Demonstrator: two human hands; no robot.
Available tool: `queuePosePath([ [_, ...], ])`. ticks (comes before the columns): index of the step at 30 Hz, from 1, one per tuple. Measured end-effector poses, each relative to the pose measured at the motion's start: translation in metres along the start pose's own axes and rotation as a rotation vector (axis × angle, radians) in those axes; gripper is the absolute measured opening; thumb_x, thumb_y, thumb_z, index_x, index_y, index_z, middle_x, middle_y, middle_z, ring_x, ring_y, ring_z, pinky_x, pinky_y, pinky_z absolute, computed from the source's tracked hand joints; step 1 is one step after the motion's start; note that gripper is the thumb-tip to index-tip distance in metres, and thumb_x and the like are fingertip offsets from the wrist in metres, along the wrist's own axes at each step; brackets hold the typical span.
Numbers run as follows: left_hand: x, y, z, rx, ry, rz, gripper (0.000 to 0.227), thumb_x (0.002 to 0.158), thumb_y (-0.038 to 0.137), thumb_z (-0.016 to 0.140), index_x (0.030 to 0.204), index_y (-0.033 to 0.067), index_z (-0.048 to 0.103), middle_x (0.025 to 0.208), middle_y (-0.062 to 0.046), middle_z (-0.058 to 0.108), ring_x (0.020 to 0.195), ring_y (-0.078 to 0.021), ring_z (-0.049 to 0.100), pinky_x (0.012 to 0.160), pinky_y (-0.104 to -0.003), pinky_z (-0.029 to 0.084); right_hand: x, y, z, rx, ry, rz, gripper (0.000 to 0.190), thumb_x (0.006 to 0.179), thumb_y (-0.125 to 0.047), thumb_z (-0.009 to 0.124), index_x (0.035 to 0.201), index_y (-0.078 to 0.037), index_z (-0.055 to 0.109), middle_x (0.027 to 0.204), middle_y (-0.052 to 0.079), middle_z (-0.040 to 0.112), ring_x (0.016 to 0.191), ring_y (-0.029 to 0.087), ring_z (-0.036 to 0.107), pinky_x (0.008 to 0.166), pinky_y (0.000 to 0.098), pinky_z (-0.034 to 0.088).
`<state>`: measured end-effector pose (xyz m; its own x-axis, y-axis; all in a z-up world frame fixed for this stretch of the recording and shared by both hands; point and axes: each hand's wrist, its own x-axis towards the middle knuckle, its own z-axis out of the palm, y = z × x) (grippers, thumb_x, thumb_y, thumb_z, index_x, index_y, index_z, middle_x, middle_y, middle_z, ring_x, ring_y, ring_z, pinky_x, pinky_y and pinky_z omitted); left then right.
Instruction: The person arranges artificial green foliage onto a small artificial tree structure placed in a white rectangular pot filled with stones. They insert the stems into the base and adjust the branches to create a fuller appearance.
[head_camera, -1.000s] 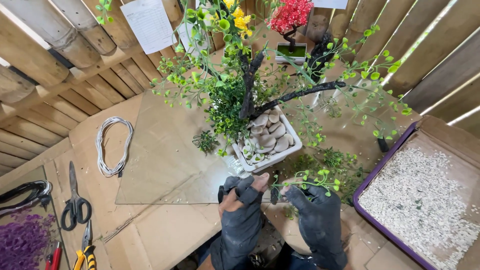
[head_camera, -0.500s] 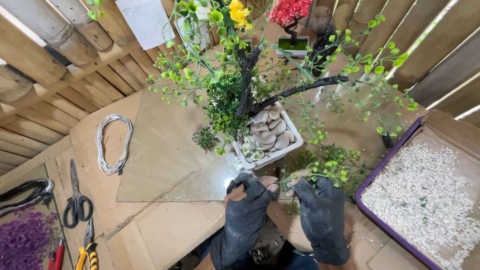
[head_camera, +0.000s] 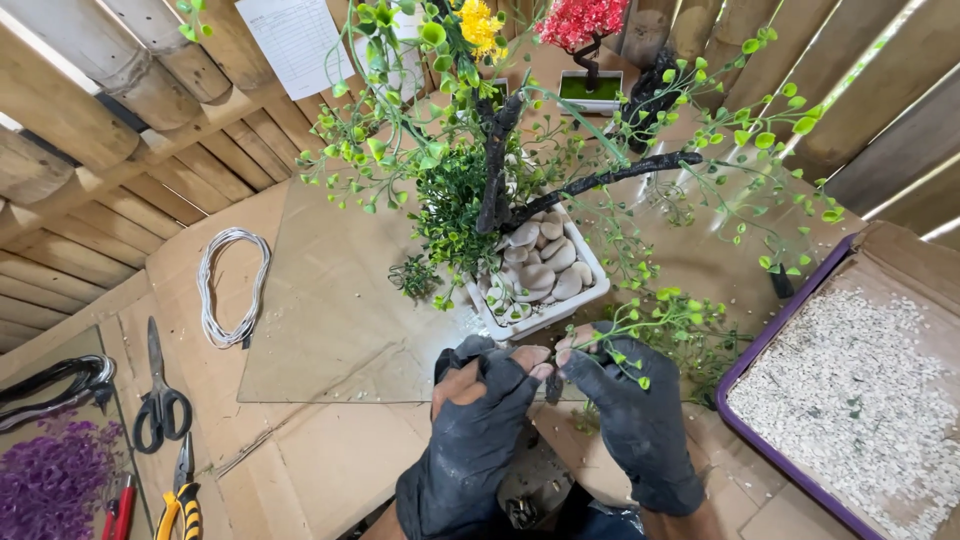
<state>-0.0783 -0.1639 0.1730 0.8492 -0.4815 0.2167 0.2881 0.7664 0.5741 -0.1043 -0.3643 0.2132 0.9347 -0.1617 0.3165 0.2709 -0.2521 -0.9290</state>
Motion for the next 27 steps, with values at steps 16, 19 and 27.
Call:
queuePosePath([
  [16, 0.125, 0.148, 0.086, 1.384, 0.713, 0.428, 0.018, 0.078, 0.022, 0.093, 0.092, 0.0154, 0.084, 0.084, -0.004, 0.081, 0.088, -0.0143, 0.077, 0.087, -0.024, 0.059, 0.109, -0.135, 0.021, 0.35, 0.287, 0.152, 0.013, 0.094, -0.006, 0.075, 0.093, 0.004, 0.066, 0.074, 0.021, 0.075, 0.062, 0.014, 0.06, 0.067, 0.0274, 0.047],
  [19, 0.134, 0.151, 0.087, 1.499, 0.549, 0.452, 0.018, 0.083, 0.023, 0.089, 0.097, 0.0129, 0.084, 0.09, -0.01, 0.081, 0.096, -0.0266, 0.078, 0.089, -0.031, 0.058, 0.126, -0.135, 0.03, 0.307, 0.265, 0.069, 0.013, 0.096, -0.009, 0.075, 0.095, 0.001, 0.067, 0.075, 0.019, 0.076, 0.066, 0.013, 0.063, 0.068, 0.0264, 0.047],
  [27, 0.155, 0.157, 0.057, 1.655, 0.169, 0.501, 0.019, 0.093, 0.014, 0.077, 0.11, 0.0077, 0.082, 0.111, -0.015, 0.079, 0.115, -0.034, 0.07, 0.104, -0.039, 0.052, 0.149, -0.068, 0.04, 0.02, 0.27, -0.151, 0.022, 0.097, -0.018, 0.082, 0.107, 0.0, 0.075, 0.092, 0.023, 0.076, 0.095, 0.036, 0.075, 0.088, 0.0406, 0.057],
])
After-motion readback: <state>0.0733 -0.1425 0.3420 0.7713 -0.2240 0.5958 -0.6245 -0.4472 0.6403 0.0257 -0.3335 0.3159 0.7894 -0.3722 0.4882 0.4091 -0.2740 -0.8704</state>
